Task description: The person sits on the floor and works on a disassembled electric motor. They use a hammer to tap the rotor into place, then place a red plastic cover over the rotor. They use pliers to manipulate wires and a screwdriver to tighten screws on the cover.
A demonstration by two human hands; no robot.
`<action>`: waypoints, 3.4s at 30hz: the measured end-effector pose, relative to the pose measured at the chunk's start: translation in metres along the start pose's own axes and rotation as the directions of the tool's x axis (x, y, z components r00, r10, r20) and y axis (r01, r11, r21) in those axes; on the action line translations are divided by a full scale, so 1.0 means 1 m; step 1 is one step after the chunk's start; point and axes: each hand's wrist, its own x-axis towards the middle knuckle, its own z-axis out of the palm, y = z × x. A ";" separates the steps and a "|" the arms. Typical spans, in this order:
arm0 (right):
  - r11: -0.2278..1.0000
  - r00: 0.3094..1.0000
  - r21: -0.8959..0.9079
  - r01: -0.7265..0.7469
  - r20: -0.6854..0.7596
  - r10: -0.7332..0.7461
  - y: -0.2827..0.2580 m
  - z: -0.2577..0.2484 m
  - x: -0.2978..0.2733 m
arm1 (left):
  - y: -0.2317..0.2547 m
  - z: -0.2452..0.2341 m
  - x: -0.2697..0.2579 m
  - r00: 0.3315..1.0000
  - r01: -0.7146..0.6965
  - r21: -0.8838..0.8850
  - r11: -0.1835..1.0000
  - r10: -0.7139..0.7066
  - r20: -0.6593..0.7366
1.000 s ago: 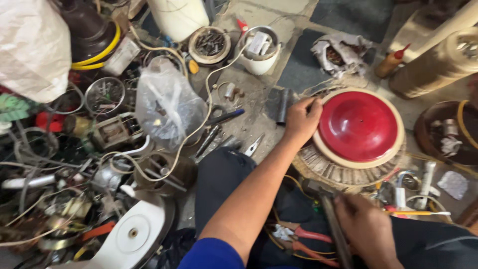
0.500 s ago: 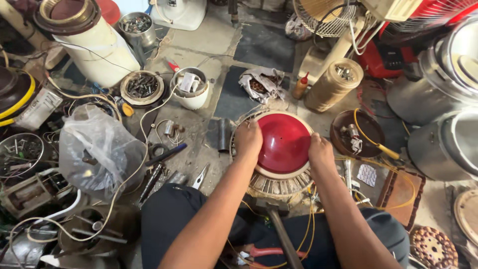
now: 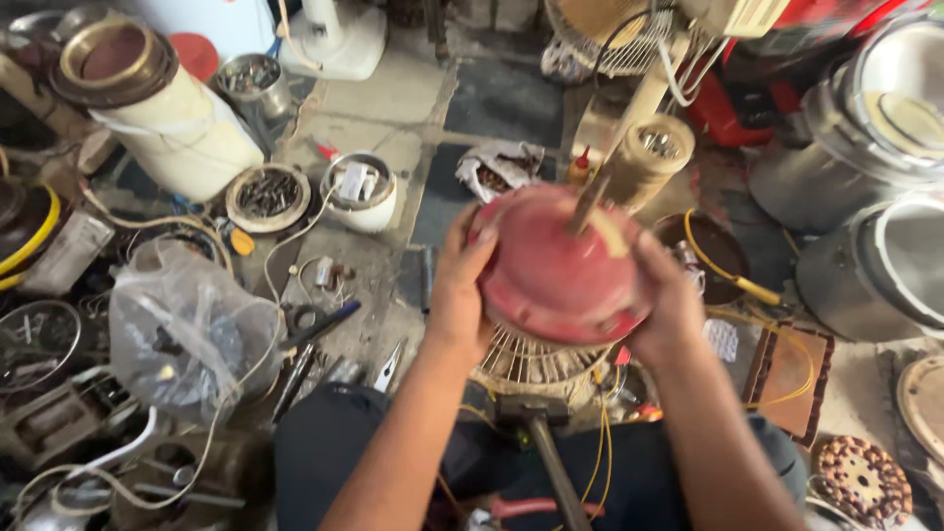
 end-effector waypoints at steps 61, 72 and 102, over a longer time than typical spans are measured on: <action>0.634 0.881 -0.684 0.360 0.026 -0.473 0.126 -0.121 0.059 | 0.055 -0.313 -0.025 0.758 0.651 0.757 -0.058 0.102 -0.644; 0.617 0.832 -0.648 0.446 0.044 -0.554 0.118 -0.113 0.051 | 0.052 -0.370 -0.009 0.882 0.294 0.952 -0.086 0.407 -0.236; 0.230 0.865 -0.965 0.123 -0.010 -0.502 0.096 -0.046 -0.071 | -0.049 -0.073 -0.092 0.946 -0.182 0.820 0.543 0.325 -0.005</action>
